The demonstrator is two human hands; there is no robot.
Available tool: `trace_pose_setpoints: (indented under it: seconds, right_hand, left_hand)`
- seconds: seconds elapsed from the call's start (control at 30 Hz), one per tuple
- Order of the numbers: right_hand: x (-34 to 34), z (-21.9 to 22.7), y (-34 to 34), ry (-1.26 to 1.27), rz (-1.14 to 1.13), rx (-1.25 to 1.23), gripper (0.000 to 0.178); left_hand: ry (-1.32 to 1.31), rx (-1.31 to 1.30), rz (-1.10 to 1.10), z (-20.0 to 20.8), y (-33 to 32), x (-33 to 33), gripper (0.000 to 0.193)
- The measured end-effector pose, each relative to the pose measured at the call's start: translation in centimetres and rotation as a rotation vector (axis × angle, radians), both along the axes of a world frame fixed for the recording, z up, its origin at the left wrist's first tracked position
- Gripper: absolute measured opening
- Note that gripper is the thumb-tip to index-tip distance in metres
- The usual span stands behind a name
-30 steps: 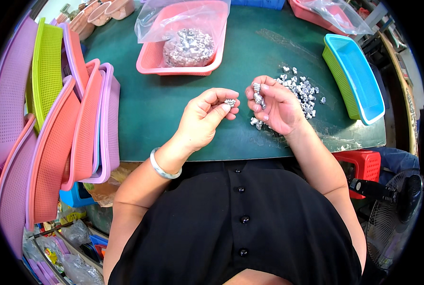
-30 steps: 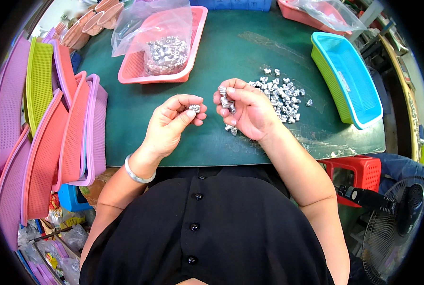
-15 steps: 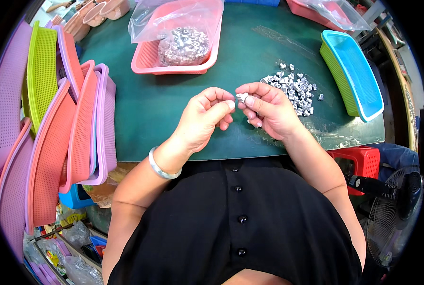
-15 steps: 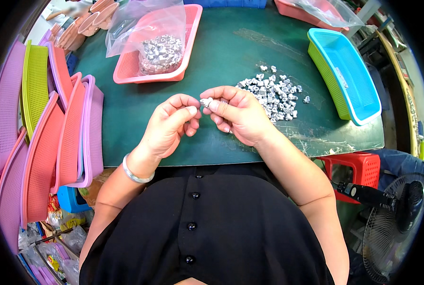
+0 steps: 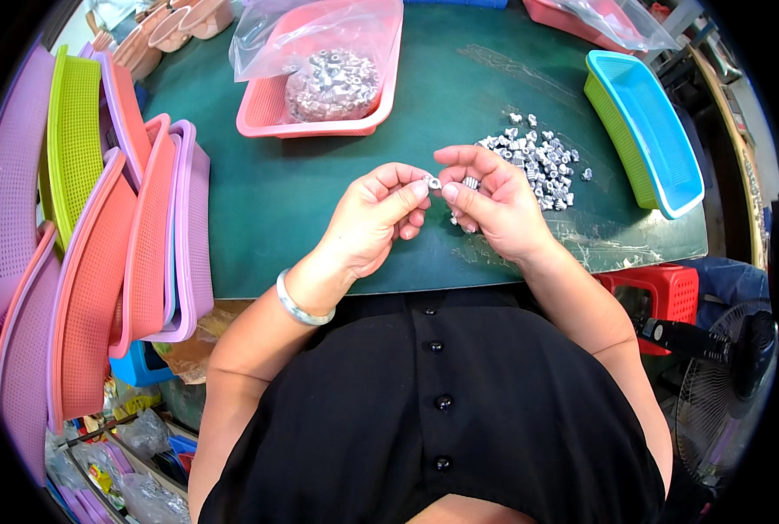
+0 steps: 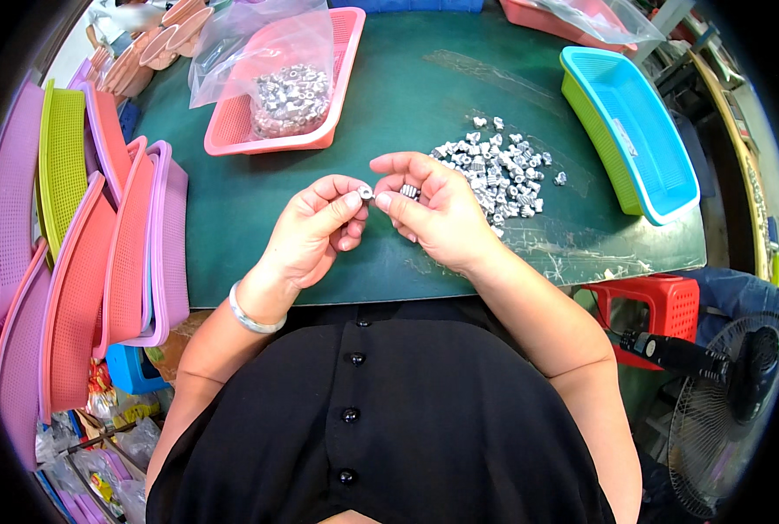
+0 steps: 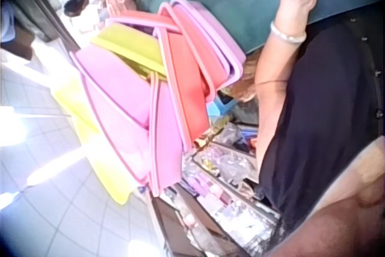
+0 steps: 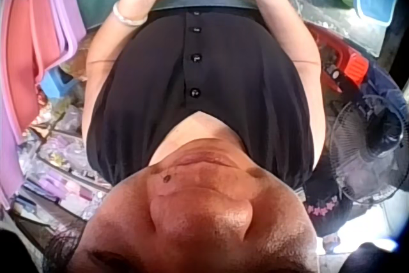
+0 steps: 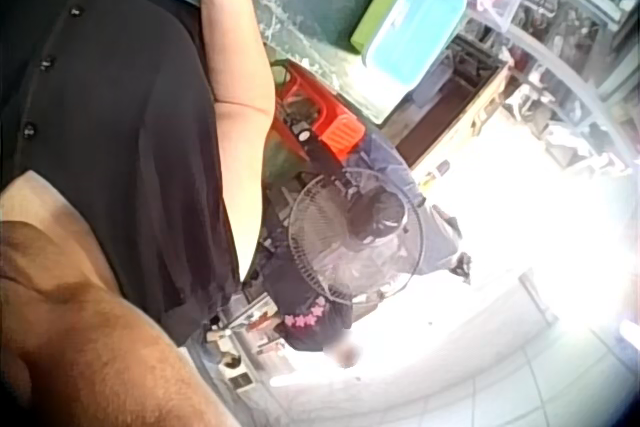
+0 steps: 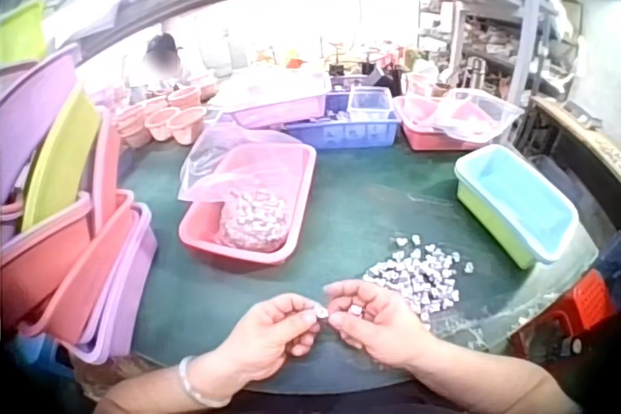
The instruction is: The person sits at a green table and repeatedly picks up small silver metal components. They manipulate the parts with their fingers, seemingly inspecting or assembling them, and place them into a pink plastic basket. The process is repetitive and involves handling the small items one by one.
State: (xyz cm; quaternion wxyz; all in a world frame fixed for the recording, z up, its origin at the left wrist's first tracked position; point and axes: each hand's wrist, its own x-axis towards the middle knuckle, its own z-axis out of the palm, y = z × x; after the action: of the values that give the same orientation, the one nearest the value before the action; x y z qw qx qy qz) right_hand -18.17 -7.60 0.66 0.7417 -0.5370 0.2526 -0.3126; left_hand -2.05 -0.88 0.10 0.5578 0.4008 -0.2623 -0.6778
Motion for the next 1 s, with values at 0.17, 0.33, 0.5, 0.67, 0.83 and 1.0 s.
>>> trace_pose_setpoints:
  seconds: [0.17,0.33,0.5,0.67,0.83,1.0]
  right_hand:
    - [0.03,-0.23,0.08,-0.007,-0.052,-0.053,0.033]
    - [0.12,-0.18,0.18,-0.025,-0.079,-0.176,0.031]
    - [-0.20,-0.15,0.19,0.008,-0.065,-0.136,0.034]
    - [-0.51,-0.13,-0.11,-0.009,0.017,-0.075,0.042]
    - [-0.40,0.09,0.03,-0.017,0.035,-0.111,0.050]
    - [-0.37,-0.25,0.22,0.018,0.005,-0.332,0.059]
  left_hand:
    - [-0.008,-0.003,0.001,0.17,0.01,-0.19,0.015]
    - [0.006,-0.012,0.022,0.43,0.08,-0.74,0.019]
    - [-0.153,-0.142,0.054,-0.11,0.11,-0.79,0.021]
    - [-0.209,-0.175,0.058,-0.09,0.15,-0.75,0.021]
    - [-0.132,-0.113,0.062,-0.06,0.06,-0.74,0.014]
    - [0.082,0.007,-0.009,0.11,-0.08,-0.31,0.012]
